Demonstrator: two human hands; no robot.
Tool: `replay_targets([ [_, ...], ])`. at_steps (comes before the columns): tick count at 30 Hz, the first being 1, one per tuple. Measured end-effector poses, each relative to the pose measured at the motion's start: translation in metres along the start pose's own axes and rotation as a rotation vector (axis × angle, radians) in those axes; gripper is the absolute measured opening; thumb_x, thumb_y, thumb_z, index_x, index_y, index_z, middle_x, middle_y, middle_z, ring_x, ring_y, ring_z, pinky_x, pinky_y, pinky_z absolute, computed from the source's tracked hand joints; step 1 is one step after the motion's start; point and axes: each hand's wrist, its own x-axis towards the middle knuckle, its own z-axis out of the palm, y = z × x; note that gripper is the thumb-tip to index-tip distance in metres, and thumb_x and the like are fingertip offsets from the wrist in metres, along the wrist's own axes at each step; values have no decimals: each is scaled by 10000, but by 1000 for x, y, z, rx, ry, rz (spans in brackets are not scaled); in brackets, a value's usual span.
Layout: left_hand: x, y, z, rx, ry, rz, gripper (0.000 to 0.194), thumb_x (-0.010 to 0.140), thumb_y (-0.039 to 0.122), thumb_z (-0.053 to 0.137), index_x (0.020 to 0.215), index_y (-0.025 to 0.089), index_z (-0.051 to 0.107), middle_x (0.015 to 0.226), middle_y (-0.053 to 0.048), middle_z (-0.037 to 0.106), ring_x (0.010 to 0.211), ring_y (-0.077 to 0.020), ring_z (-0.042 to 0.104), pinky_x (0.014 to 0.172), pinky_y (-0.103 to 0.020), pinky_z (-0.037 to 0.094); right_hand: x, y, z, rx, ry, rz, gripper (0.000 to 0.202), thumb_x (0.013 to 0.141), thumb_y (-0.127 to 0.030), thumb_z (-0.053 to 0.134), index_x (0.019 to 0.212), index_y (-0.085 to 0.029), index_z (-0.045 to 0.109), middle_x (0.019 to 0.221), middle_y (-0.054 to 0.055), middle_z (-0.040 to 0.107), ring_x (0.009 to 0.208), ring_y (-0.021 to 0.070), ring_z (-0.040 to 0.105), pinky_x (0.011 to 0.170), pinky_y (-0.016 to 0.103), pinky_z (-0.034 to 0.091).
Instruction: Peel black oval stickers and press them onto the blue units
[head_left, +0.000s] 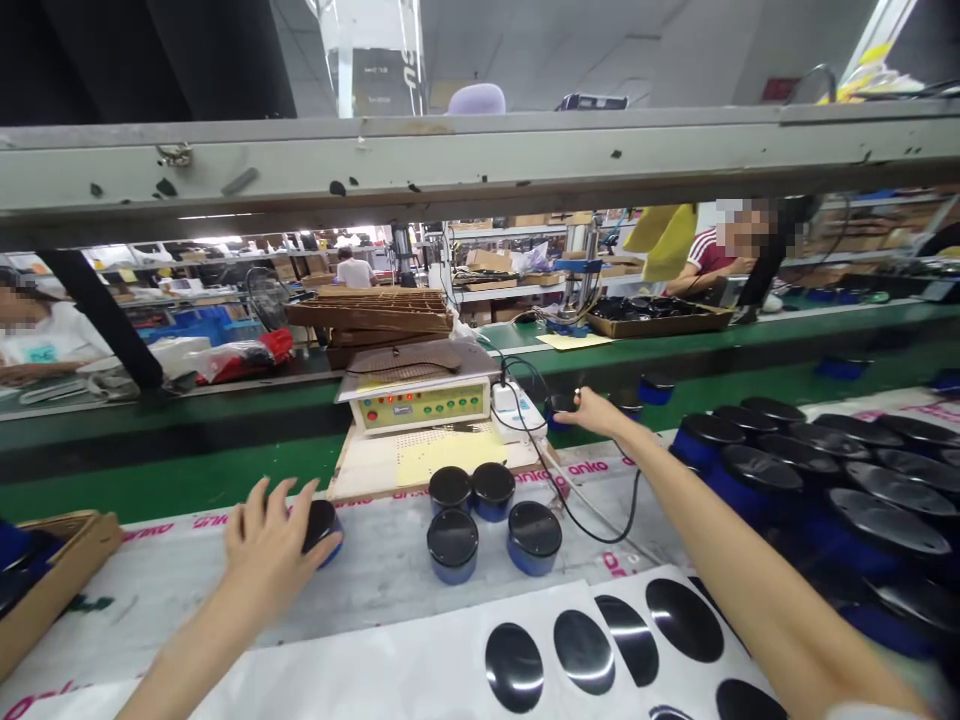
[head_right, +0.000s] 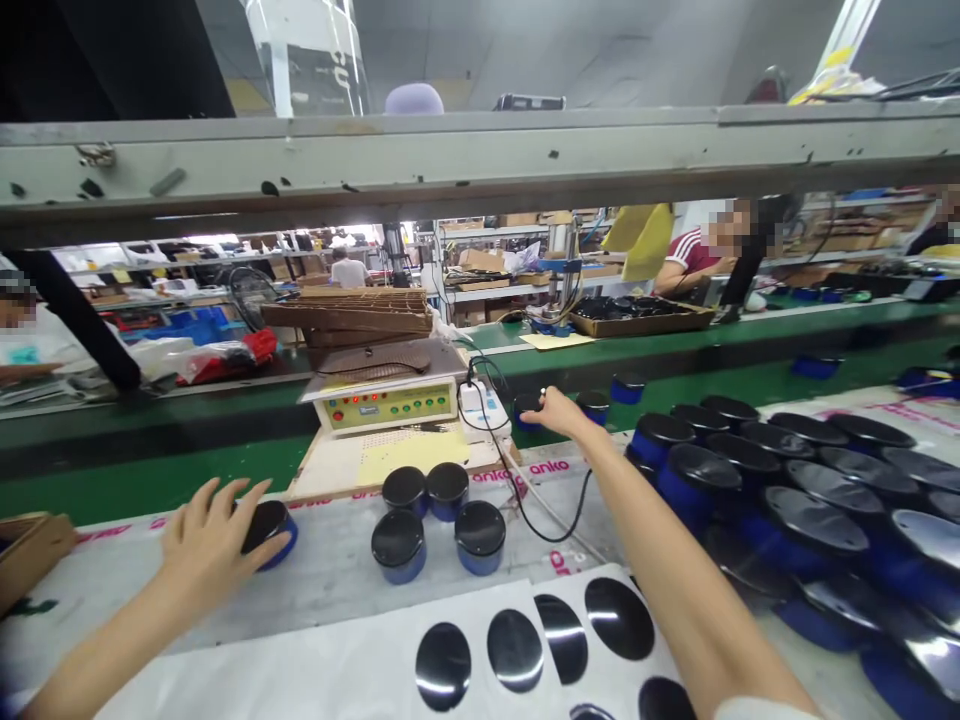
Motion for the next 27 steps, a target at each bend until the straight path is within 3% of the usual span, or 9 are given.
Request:
replay_targets([
  [2, 8, 31, -3, -38, -65, 70, 401, 732, 439, 578, 1103, 288, 580, 1208, -119, 562, 1278, -440, 344, 1026, -678, 236, -1, -3, 5, -13, -12, 11, 284, 912, -332, 574, 1128, -147, 581, 1094, 64, 611, 913, 180, 620, 776, 372, 530],
  [5, 20, 93, -10, -230, -230, 178, 393, 842, 477, 507, 1194, 315, 569, 1302, -70, 515, 1246, -293, 451, 1037, -473, 392, -13, -22, -14, -18, 70, 22, 294, 897, -382, 579, 1058, -136, 583, 1014, 64, 618, 860, 177, 613, 744, 360, 512],
  [8, 25, 149, -16, -895, -510, -22, 469, 884, 553, 471, 1319, 378, 453, 1405, -50, 414, 1230, -249, 483, 983, -412, 464, -48, -51, -46, 33, 147, -77, 416, 819, -582, 570, 867, -170, 533, 819, 50, 615, 732, 198, 587, 615, 312, 451],
  [11, 23, 177, -18, -1534, -684, -320, 605, 841, 678, 439, 1340, 336, 432, 1320, -83, 508, 1110, -251, 579, 864, -383, 540, -108, -82, -58, 137, 37, -321, 492, 738, -710, 547, 752, -232, 432, 656, -34, 560, 582, 148, 523, 492, 248, 369],
  [13, 19, 181, -19, -1718, -779, -456, 565, 826, 656, 501, 1223, 259, 557, 1186, -89, 612, 1010, -230, 630, 777, -312, 562, -146, -96, -55, 264, -119, -554, 442, 779, -648, 542, 733, -239, 381, 626, -43, 533, 538, 132, 483, 463, 240, 342],
  [15, 16, 176, -22, -1732, -758, -548, 477, 795, 573, 621, 1116, 220, 621, 1077, -70, 669, 921, -196, 657, 710, -245, 559, -172, -100, -50, 312, -154, -666, 359, 874, -564, 462, 744, -241, 376, 604, -44, 518, 523, 133, 469, 466, 248, 337],
  [20, 22, 161, -31, -1711, -621, -686, 575, 720, 631, 663, 1036, 151, 640, 904, -90, 713, 711, -193, 692, 587, -241, 561, -178, -90, -46, 475, -257, -836, 304, 1007, -321, 279, 880, -249, 546, 909, 4, 609, 887, 153, 573, 797, 273, 451],
  [24, 28, 159, -33, -1669, -554, -748, 551, 727, 647, 644, 992, 164, 652, 885, -68, 716, 701, -171, 690, 660, -251, 566, -171, -88, -37, 453, -65, -1006, 201, 971, -174, 415, 1096, -259, 548, 999, 8, 609, 920, 130, 571, 789, 232, 451],
  [27, 27, 158, -31, -1591, -511, -685, 548, 718, 656, 646, 1009, 191, 643, 919, -45, 704, 782, -157, 675, 682, -217, 541, -172, -91, -29, 362, 150, -1108, 169, 945, -105, 452, 1028, -201, 563, 903, 29, 610, 825, 136, 569, 722, 243, 447],
])
